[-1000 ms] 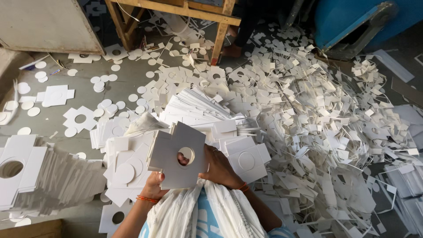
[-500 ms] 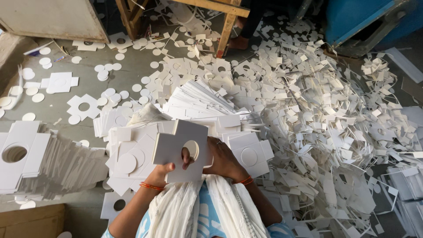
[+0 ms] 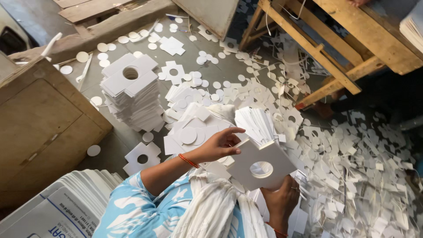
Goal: The person sits on the floor and sorts through stacks of white paper cutouts with circular holes. They pick up sheets, separate them, and place them into piles while surrounded by loose paper pieces.
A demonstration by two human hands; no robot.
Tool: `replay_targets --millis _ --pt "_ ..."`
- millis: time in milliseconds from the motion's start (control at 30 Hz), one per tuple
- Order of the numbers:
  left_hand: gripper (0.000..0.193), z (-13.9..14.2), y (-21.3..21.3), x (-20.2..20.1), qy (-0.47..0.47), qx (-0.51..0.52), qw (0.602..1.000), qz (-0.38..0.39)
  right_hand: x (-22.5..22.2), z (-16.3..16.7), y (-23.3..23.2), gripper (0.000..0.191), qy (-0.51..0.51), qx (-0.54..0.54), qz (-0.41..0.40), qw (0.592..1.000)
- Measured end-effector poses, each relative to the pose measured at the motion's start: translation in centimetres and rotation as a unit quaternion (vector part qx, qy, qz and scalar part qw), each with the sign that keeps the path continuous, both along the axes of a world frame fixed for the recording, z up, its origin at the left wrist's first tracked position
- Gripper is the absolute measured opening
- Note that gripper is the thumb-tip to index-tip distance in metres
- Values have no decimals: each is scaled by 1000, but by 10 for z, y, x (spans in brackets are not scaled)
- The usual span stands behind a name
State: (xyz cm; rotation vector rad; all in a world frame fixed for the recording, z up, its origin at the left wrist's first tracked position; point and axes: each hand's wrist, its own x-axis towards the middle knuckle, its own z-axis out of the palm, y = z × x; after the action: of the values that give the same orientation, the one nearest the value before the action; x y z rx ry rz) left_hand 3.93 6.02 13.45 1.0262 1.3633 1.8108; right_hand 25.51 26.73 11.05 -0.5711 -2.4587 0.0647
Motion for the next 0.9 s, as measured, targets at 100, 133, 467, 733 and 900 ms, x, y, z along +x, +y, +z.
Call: replay_targets --millis 100,133,467,733,900 --pt "66 41 -48 -15 138 -96 986 -1 -10 22 -22 84 -24 41 56 997" --pt "67 47 -52 -14 201 -130 971 -7 -14 24 -28 82 -30 45 73 996" --pt "64 66 -82 -18 476 -242 845 -6 -15 48 -51 90 -149 -75 117 979" --pt "96 67 -83 8 649 -257 712 75 -17 68 -55 80 -136 -79 166 973" --pt "99 28 -75 -6 589 -286 751 81 -27 60 -59 81 -125 -72 190 971"
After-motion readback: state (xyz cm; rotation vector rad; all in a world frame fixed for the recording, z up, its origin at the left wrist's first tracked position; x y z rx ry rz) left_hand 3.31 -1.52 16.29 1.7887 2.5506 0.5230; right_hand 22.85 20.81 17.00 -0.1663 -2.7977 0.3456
